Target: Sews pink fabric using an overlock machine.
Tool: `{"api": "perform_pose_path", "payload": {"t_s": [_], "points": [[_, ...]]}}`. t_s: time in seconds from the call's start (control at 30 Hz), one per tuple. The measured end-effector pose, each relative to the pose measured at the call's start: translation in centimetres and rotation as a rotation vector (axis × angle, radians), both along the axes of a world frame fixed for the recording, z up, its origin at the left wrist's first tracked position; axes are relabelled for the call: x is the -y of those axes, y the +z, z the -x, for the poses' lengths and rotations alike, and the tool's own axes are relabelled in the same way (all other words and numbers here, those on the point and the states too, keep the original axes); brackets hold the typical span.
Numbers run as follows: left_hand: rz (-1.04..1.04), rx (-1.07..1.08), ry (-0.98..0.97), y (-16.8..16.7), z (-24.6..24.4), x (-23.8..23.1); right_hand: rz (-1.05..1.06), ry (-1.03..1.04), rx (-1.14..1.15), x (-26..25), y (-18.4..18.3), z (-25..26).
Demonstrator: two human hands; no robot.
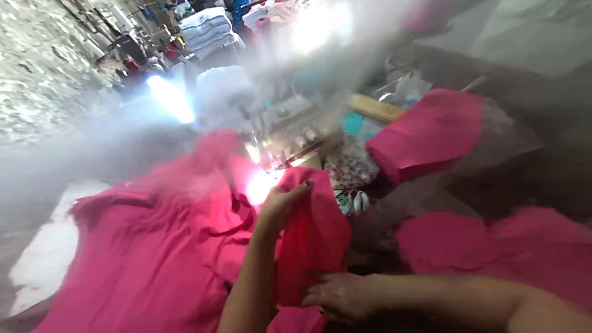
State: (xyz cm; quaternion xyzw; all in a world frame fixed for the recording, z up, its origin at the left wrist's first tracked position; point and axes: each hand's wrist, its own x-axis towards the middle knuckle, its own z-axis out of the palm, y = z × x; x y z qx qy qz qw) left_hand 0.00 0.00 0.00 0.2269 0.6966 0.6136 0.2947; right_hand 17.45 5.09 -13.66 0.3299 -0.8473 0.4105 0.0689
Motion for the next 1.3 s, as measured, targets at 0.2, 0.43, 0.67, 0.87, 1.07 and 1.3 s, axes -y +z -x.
{"api": "perform_pose_path", "payload": {"t_s": [0.2,0.43,0.67,0.87,1.07,1.3], "points": [[0.274,-0.582,0.057,-2.4,5.3,6.8,0.396,-0.299,-0.321,1.3,-2.2,6.1],[0.004,-0.597,-0.132,-2.2,6.3,7.1,0.710,-0.572,0.263,-3.3,6.4,10.1],[0.223,-0.768,0.178,-4.7,9.3,3.3,0.574,-0.981,0.033,-4.1,3.7,13.4],[0.368,-0.729,0.090,-3.8,8.6,4.4,0.485,-0.835,0.109,-3.9,2.0,11.2],[0.338,-0.728,0.115,-4.2,8.2,4.7,0.594,-0.847,0.025,-2.8,0.8,10.7],[0.552,-1.363,0.108,-6.5,4.5,3.7,0.465,-0.903,0.110,-3.0,0.0,9.6]]}}
